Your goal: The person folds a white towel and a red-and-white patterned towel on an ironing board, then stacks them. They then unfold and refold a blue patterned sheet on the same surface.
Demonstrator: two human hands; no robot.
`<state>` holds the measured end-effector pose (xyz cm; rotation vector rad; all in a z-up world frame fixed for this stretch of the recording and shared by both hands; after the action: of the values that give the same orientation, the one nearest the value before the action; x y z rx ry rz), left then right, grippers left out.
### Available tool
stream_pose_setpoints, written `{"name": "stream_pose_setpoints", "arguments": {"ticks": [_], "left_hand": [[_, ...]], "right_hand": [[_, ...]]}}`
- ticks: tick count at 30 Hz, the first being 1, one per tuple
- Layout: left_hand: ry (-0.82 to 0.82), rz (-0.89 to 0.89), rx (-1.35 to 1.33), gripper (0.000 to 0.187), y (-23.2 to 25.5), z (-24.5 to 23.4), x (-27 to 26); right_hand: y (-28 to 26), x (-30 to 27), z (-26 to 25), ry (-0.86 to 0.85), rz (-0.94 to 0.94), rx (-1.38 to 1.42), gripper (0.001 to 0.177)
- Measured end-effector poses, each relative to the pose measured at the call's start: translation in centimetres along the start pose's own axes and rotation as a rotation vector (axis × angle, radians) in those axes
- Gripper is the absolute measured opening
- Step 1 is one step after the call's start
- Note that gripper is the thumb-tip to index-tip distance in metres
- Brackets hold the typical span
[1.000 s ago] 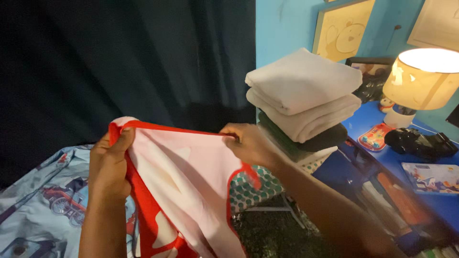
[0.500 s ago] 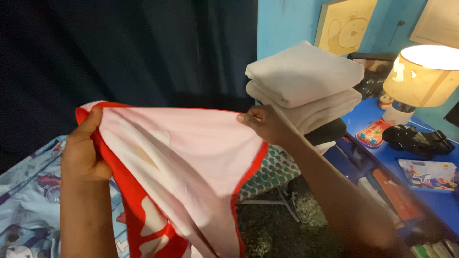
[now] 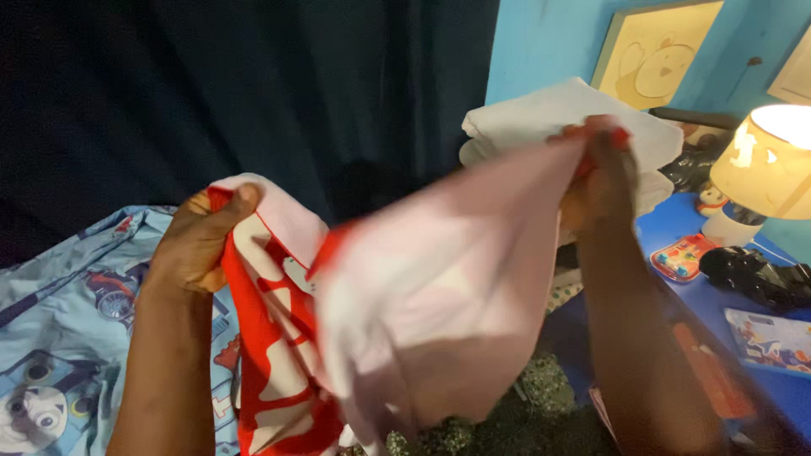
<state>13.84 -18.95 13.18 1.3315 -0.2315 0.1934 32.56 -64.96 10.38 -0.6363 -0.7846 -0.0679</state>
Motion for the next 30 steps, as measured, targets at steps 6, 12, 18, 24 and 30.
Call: {"name": "stream_pose_setpoints", "arguments": {"ticks": [6,12,18,24,30], "left_hand": [[0.164,-0.092,-0.152,0.025,-0.7,0.5,0.6],[0.090,-0.094,-0.202,0.032,-2.7,2.8,2.7],[-0.051,-0.104,-0.322,0.037,-3.7,6.4,3.6],[-0.235,-0.156,-0.382,0.040,-3.6,9.4,2.4],[-0.115,-0.163,-0.350,0.036,-3.5,8.0,1.3]], "right_hand": [[0.2,-1.5,2.5,-0.002,0.145,-0.119,0.030],[5.2,-5.0,11.4,-0.264,0.355,-0.516,0.020],[6.8,-6.7,20.2,-0.664,0.098,-1.181,0.020],[7.2,-7.5,22.4,-0.702,-0.217,-1.426,0.011],[6.2,-7.3,22.3,-0.624,-0.225,-1.314,0.012]]}}
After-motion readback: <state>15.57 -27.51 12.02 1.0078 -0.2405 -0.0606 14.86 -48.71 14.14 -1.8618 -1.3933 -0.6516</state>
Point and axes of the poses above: each hand's wrist, its own x-axis towards the middle knuckle, its own z-axis out of the palm, y = z × x, the point moved 7 cm from there along x, towards the middle knuckle, and after that the axes turned 13 degrees about -y, right-handed, at the moved point
